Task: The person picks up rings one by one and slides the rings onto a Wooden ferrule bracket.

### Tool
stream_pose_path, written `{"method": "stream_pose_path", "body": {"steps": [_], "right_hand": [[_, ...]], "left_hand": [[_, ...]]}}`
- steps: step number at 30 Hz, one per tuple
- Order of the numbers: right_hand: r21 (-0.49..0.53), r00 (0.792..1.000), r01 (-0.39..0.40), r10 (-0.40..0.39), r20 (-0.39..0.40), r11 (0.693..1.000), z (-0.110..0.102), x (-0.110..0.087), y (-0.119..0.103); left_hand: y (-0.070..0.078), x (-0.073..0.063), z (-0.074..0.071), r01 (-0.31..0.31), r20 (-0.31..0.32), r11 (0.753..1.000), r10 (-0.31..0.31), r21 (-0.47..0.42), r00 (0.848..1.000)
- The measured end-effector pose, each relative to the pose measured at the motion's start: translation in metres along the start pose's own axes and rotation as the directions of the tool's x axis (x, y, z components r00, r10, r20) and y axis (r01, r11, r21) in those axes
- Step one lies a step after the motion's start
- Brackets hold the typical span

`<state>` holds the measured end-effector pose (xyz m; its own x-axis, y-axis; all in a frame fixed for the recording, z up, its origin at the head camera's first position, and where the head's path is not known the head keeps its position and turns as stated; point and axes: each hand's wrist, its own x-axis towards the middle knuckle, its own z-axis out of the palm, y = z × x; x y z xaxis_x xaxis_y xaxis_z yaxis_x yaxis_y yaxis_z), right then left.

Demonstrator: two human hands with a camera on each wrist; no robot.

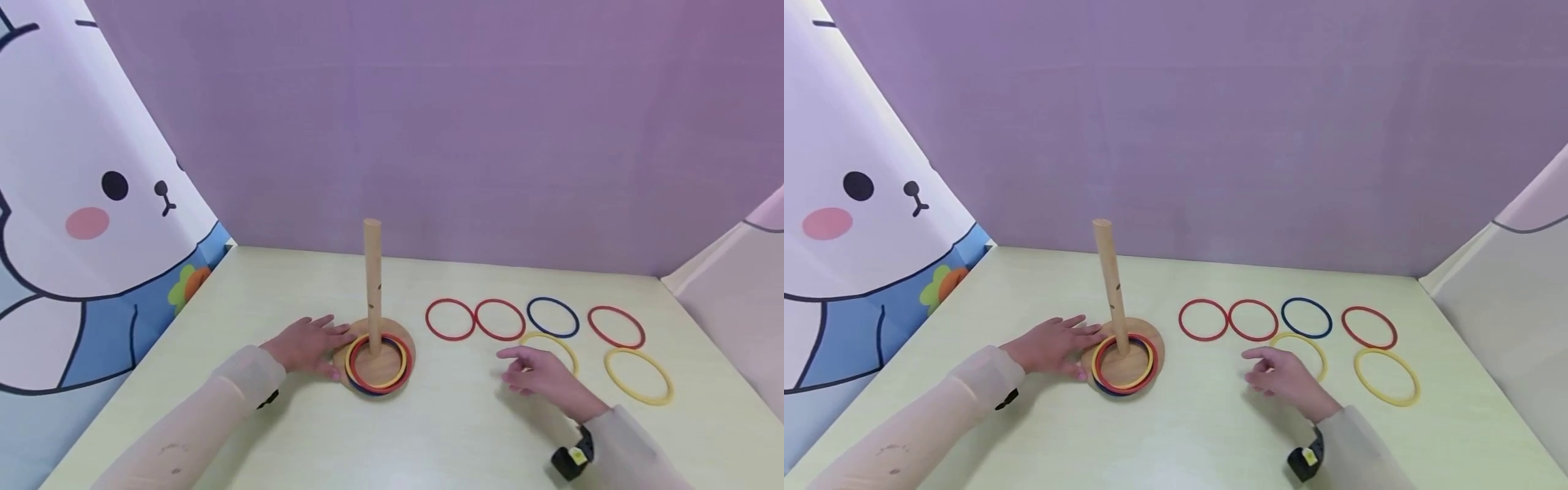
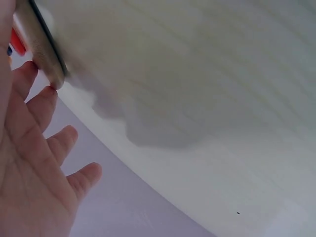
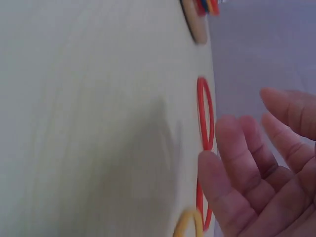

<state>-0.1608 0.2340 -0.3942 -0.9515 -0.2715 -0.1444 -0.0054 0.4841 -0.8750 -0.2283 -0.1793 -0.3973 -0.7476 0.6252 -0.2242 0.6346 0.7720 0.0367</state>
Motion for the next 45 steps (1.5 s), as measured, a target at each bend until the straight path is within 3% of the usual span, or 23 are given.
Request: {"method": "stream_pose_path", "body": {"steps": [4, 7, 9, 11, 14, 16, 18, 24, 30, 40, 45], "right_hand": [[-0.155, 0.997, 0.040, -0.050, -0.060, 0.987, -0.020, -0.013, 0.013], [-0.376, 0.988, 0.083, -0.127, -0.093, 0.923, -0.029, -0.019, 0.021], [-0.545, 0.980, 0.100, -0.178, -0.092, 0.832, -0.034, -0.022, 0.025], [-0.688, 0.972, 0.109, -0.221, -0.076, 0.718, -0.038, -0.025, 0.028], [-0.820, 0.969, 0.110, -0.245, -0.037, 0.561, -0.043, -0.026, 0.033], [-0.858, 0.969, 0.125, -0.247, -0.003, 0.499, -0.046, -0.025, 0.035], [-0.874, 0.970, 0.141, -0.243, 0.027, 0.465, -0.047, -0.023, 0.037], [-0.873, 0.975, 0.146, -0.215, 0.048, 0.466, -0.048, -0.017, 0.037], [-0.848, 0.992, 0.091, -0.121, 0.031, 0.523, -0.051, -0.010, 0.034], [-0.795, 0.998, 0.065, -0.047, 0.047, 0.604, -0.051, -0.007, 0.035], [-0.791, 0.997, 0.052, 0.009, 0.072, 0.610, -0.051, -0.005, 0.033]], "left_hand": [[-0.003, -0.001, 0.001, -0.012, -0.016, 1.000, 0.012, 0.016, 1.000], [-0.004, -0.002, 0.001, -0.017, -0.022, 1.000, 0.018, 0.020, 1.000], [-0.004, -0.002, 0.002, -0.018, -0.019, 1.000, 0.018, 0.022, 1.000], [-0.004, -0.002, 0.002, -0.015, -0.009, 1.000, 0.016, 0.024, 1.000], [-0.003, -0.002, 0.001, -0.017, 0.004, 1.000, 0.017, 0.010, 1.000], [-0.001, -0.003, 0.001, -0.016, 0.013, 1.000, 0.016, 0.000, 1.000], [0.000, -0.004, 0.001, -0.016, 0.017, 1.000, 0.016, -0.002, 1.000], [0.004, -0.009, 0.002, -0.009, -0.011, 1.000, 0.009, 0.025, 1.000], [0.003, -0.010, 0.004, -0.011, -0.036, 1.000, 0.012, 0.026, 0.999], [0.003, -0.004, 0.004, -0.014, -0.040, 1.000, 0.015, 0.019, 0.999], [0.005, -0.005, 0.004, 0.014, -0.015, 1.000, -0.014, -0.017, 1.000]]}}
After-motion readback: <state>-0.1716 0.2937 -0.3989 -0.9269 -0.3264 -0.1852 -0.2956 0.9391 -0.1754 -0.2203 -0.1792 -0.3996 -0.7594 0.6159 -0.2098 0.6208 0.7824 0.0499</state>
